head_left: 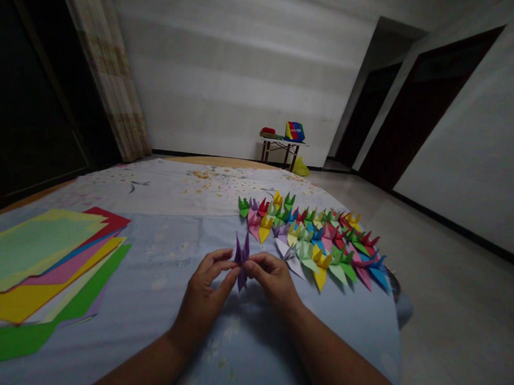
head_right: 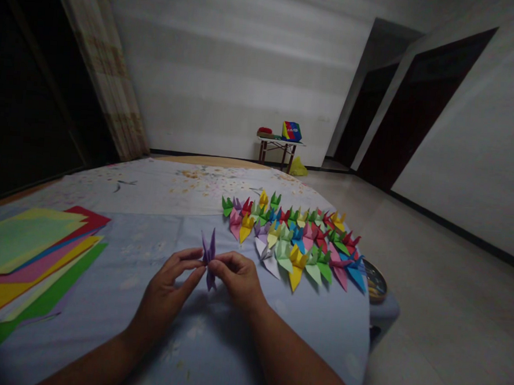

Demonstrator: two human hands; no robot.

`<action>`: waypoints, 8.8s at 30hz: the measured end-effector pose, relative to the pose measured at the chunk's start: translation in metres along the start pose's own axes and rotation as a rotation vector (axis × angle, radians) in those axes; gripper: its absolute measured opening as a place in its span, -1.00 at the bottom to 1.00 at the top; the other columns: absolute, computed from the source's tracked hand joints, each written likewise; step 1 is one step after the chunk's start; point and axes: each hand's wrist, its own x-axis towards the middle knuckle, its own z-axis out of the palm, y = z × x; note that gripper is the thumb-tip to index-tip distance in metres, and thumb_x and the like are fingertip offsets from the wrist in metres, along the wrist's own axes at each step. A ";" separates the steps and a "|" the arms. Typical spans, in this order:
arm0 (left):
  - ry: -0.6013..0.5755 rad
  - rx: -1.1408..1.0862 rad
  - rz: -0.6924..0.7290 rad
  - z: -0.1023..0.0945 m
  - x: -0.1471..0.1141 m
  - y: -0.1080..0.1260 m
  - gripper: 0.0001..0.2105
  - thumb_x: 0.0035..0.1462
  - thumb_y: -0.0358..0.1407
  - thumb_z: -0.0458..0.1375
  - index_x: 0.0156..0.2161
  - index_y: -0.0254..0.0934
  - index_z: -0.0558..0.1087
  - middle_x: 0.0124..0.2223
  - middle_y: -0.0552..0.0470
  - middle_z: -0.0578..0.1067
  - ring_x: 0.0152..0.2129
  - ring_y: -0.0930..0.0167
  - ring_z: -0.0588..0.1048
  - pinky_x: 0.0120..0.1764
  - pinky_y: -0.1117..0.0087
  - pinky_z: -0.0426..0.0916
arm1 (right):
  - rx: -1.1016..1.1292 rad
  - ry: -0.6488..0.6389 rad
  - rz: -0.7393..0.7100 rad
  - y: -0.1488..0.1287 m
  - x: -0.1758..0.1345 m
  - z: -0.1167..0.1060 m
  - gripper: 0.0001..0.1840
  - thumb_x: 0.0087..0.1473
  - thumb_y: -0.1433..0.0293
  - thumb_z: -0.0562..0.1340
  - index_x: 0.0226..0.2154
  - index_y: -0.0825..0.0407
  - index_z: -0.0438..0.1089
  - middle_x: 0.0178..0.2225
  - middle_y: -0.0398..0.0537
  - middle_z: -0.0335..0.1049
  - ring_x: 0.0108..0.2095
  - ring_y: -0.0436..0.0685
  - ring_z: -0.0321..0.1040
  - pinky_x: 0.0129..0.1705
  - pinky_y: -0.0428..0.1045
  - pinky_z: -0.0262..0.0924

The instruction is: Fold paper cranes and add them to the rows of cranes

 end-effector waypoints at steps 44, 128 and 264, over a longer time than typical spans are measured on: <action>-0.059 -0.113 -0.142 0.003 0.001 -0.003 -0.89 0.05 -0.26 0.13 -0.35 -0.26 0.43 -0.38 0.06 0.43 -0.42 0.42 0.44 -0.32 0.42 0.33 | 0.043 -0.032 0.143 0.012 0.004 0.000 -0.62 -0.29 0.18 0.37 -0.54 0.09 0.26 -0.61 -0.25 0.24 -0.60 -0.11 0.13 -0.50 -0.14 0.03; -0.681 0.832 0.164 0.005 -0.012 0.000 -0.70 0.17 -0.42 -0.04 -0.01 -0.19 0.34 0.01 -0.06 0.42 -0.07 0.22 0.32 -0.08 0.10 0.08 | -1.602 -0.266 -0.056 0.007 0.003 -0.008 -0.54 0.07 0.32 0.04 0.06 -0.06 0.16 0.14 0.03 0.04 0.08 0.33 -0.11 -0.04 0.22 -0.12; -0.461 0.484 -0.060 0.009 0.003 -0.016 -0.79 0.09 -0.21 0.01 -0.47 -0.25 0.39 -0.41 0.03 0.42 -0.38 0.32 0.38 -0.28 0.31 0.19 | -1.414 -0.421 -0.038 -0.002 0.006 -0.022 -0.68 0.10 0.23 0.10 -0.41 0.11 0.43 -0.42 0.03 0.43 -0.36 0.06 0.30 -0.34 -0.09 0.01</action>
